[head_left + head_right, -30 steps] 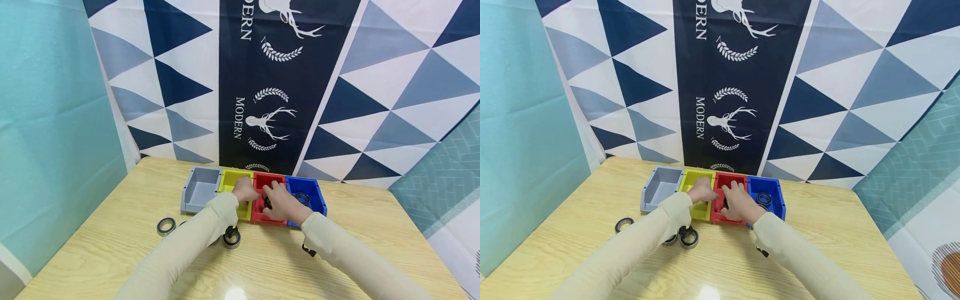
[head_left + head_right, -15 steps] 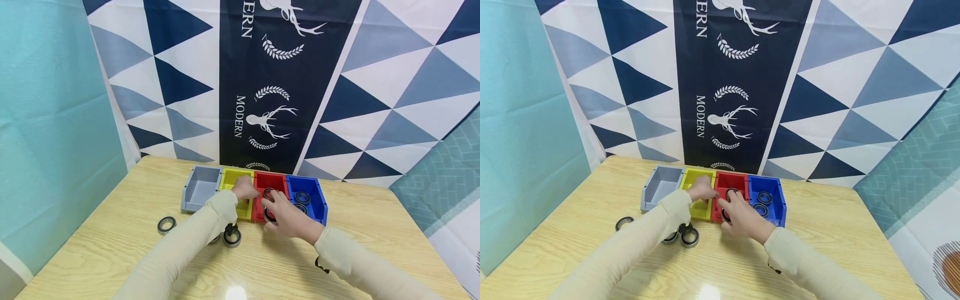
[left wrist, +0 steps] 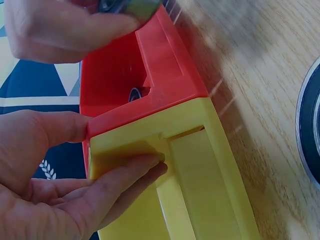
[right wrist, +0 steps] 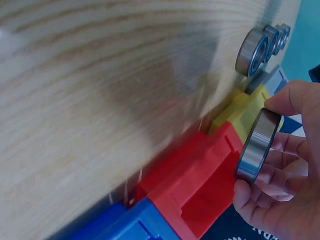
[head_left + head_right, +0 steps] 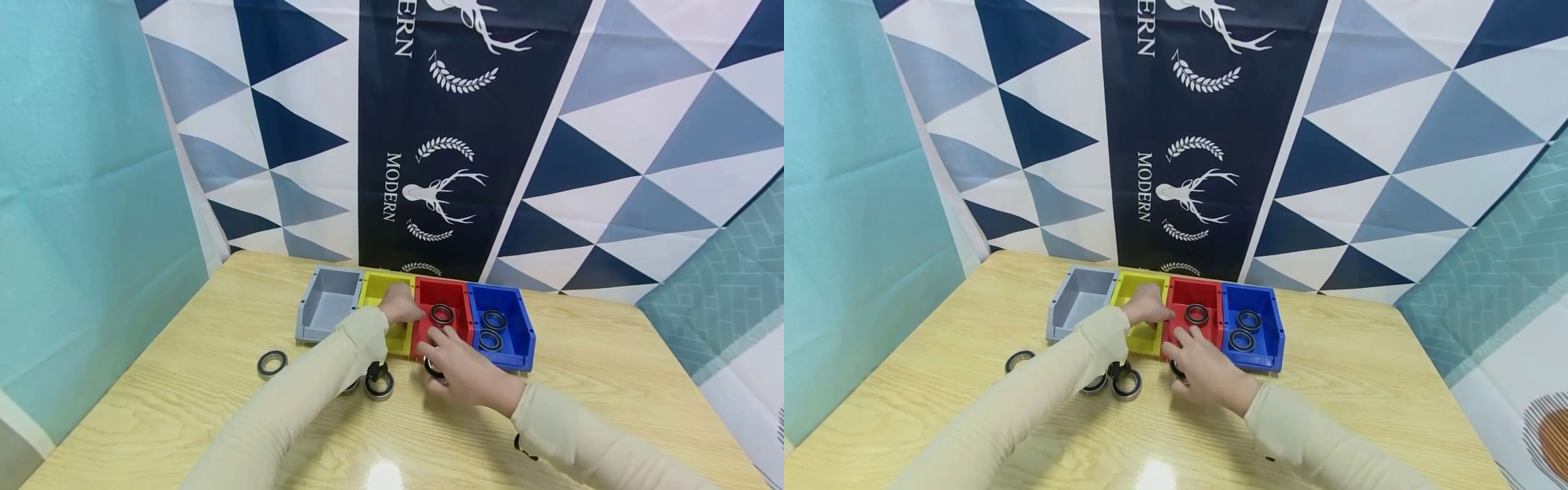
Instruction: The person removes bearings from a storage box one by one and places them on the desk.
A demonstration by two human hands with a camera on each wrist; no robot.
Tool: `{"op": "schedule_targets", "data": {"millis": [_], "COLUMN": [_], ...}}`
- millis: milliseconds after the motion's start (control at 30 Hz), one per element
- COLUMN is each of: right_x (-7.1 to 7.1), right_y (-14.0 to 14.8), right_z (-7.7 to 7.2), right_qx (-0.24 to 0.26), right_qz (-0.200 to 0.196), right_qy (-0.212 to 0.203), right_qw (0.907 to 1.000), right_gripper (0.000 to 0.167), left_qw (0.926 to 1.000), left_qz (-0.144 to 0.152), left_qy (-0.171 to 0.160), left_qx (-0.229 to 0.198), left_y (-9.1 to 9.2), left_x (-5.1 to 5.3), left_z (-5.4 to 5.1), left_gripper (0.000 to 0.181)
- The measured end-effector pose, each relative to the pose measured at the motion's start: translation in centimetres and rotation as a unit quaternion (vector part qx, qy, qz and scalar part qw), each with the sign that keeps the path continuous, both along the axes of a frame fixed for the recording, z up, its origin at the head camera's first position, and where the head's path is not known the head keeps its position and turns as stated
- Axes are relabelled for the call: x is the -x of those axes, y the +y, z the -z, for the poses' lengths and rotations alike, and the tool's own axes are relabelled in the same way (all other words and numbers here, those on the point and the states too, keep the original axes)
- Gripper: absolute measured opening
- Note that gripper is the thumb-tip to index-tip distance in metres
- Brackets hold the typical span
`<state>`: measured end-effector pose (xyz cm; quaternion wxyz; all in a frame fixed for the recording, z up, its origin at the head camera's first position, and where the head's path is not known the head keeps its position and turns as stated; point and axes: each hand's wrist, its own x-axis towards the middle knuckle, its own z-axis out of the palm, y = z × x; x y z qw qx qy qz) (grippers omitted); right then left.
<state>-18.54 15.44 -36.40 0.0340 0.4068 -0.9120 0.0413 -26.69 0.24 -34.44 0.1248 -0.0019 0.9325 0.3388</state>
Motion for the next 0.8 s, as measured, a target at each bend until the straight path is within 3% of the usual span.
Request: {"op": "schedule_targets", "data": {"millis": [333, 667, 800], "right_x": [-0.9, -1.0, -0.9], "right_y": [-0.7, -1.5, -1.7], "right_z": [1.5, 3.3, 3.7], "right_qx": [-0.005, 0.001, 0.004], "right_qz": [-0.020, -0.009, -0.007], "right_qy": [-0.028, -0.079, -0.082], "right_qw": [0.9994, 0.9968, 0.9966], "right_gripper": [0.031, 0.035, 0.036], "left_qw": [0.9997, 0.9991, 0.9992], "left_qz": [-0.010, -0.015, -0.012], "left_qy": [-0.003, -0.006, -0.004], "left_qx": [-0.023, -0.038, -0.037], "left_y": [0.0, -0.1, 0.0], "left_x": [-0.1, -0.2, -0.3], "left_z": [0.2, 0.2, 0.1], "left_gripper": [0.018, 0.022, 0.023]}}
